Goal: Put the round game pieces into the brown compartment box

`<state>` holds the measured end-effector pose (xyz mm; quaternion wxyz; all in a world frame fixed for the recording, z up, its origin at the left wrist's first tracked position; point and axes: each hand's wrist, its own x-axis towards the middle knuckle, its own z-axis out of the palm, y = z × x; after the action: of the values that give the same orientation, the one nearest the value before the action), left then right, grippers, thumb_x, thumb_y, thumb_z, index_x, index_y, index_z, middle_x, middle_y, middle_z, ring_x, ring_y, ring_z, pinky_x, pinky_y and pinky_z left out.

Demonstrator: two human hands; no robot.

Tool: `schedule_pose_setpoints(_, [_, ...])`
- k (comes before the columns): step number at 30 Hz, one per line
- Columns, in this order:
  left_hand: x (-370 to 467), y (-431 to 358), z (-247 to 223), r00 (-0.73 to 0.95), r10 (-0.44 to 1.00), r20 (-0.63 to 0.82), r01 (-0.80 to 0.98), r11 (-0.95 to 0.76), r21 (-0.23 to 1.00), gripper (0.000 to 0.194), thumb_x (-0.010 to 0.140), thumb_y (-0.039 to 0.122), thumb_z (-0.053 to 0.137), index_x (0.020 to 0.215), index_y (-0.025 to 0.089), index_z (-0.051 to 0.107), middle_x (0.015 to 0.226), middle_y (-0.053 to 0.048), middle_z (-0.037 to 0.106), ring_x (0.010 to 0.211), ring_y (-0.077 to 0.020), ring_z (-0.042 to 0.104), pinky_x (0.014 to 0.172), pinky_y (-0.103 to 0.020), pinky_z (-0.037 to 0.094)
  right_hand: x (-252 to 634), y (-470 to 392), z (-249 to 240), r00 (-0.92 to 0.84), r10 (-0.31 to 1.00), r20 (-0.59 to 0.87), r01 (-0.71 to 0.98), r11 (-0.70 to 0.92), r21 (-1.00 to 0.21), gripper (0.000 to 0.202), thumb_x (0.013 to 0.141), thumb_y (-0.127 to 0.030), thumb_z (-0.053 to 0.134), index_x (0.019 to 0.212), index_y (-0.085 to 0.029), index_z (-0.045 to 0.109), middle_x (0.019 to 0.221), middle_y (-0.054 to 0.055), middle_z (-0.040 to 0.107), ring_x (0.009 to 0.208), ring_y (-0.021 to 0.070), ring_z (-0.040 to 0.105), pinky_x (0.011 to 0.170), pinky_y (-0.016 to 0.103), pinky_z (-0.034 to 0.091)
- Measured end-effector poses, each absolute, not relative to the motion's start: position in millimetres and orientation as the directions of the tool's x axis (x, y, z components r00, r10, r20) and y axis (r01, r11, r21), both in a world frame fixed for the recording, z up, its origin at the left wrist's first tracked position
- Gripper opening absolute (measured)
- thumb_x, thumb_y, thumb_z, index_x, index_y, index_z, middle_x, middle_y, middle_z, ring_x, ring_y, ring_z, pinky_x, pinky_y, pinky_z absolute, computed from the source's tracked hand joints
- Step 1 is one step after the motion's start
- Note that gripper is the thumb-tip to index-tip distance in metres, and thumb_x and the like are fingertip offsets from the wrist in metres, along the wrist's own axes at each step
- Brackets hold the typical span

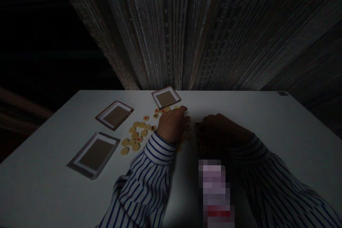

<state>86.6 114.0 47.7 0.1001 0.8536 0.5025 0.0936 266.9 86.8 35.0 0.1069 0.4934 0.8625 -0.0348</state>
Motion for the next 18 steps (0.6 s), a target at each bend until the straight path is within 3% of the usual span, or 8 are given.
schedule_pose_setpoints(6, [86.9, 114.1, 46.9, 0.472, 0.880, 0.045, 0.847, -0.467, 0.254, 0.032, 0.085, 0.022, 0.047, 0.117, 0.019, 0.050, 0.101, -0.007, 0.068, 0.095, -0.0199, 0.062, 0.079, -0.032, 0.047, 267.3, 85.9, 36.5, -0.495, 0.842, -0.215, 0.861, 0.509, 0.012, 0.024, 0.086, -0.028, 0.045, 0.083, -0.018, 0.066, 0.086, 0.008, 0.066, 0.073, 0.0181, 0.061, 0.057, 0.029, 0.035])
schedule_pose_setpoints(18, [86.4, 113.6, 45.5, 0.476, 0.877, 0.058, 0.849, -0.476, 0.230, 0.030, 0.086, 0.024, 0.048, 0.116, 0.020, 0.050, 0.100, -0.007, 0.068, 0.095, -0.0198, 0.062, 0.079, -0.033, 0.046, 268.7, 86.7, 34.9, -0.499, 0.839, -0.219, 0.849, 0.524, 0.072, 0.022, 0.085, -0.026, 0.045, 0.082, -0.020, 0.066, 0.086, 0.007, 0.066, 0.072, 0.0191, 0.061, 0.056, 0.029, 0.036])
